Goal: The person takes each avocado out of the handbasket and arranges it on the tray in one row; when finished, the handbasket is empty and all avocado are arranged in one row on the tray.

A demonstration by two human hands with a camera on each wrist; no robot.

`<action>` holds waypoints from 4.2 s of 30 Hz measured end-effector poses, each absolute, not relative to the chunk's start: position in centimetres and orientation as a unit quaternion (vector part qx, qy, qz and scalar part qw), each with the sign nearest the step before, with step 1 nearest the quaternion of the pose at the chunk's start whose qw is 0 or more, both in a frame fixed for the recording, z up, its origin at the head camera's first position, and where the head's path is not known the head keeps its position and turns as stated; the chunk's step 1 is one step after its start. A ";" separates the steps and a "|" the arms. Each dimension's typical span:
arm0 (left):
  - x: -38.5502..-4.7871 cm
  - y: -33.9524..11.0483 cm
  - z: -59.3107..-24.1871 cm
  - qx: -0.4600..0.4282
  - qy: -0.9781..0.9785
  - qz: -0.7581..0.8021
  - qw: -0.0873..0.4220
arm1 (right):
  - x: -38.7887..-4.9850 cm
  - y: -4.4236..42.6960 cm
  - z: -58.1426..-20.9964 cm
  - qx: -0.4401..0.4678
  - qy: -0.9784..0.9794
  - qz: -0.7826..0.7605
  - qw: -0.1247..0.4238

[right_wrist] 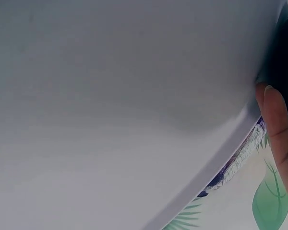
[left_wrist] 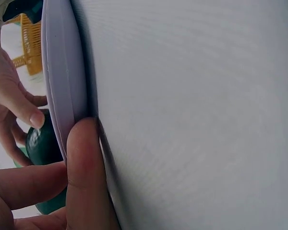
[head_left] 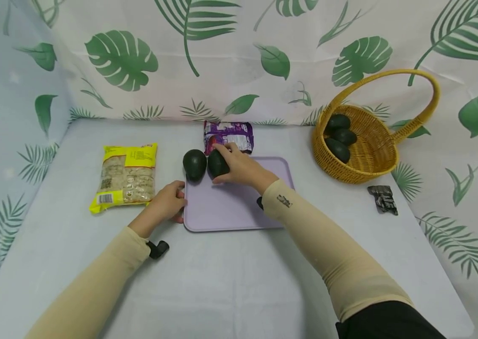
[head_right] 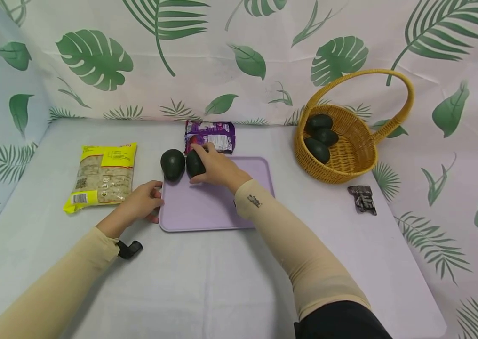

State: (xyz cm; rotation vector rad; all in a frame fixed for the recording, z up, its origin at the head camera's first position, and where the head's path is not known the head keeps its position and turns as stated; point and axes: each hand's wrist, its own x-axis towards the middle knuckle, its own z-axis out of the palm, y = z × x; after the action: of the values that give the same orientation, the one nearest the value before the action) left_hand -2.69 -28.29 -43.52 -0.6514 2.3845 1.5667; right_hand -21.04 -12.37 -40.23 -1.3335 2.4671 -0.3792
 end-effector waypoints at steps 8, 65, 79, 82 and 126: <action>1.5 -31.8 -43.2 -0.223 0.803 0.541 0.109 | -19.5 -13.8 -38.6 -0.509 0.834 -0.166 0.134; 7.5 -34.1 -43.6 -0.288 0.786 0.543 0.069 | -38.1 -2.4 -36.0 -0.461 0.872 -0.039 0.162; 7.0 -34.0 -43.3 -0.289 0.794 0.530 0.068 | -32.6 -3.6 -31.9 -0.523 0.833 -0.154 0.098; 6.3 -33.9 -43.3 -0.287 0.796 0.528 0.068 | -30.5 -4.9 -32.2 -0.549 0.808 -0.182 0.113; 5.4 -33.8 -43.4 -0.308 0.780 0.541 0.068 | -22.4 -18.7 -40.8 -0.596 0.773 -0.126 0.177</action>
State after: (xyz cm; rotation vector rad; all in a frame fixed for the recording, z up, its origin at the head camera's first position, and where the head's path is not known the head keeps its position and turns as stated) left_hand 5.39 -33.85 -43.38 -0.9288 2.3485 1.6286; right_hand -22.36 -18.68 -40.80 -1.6857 2.1880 -0.3553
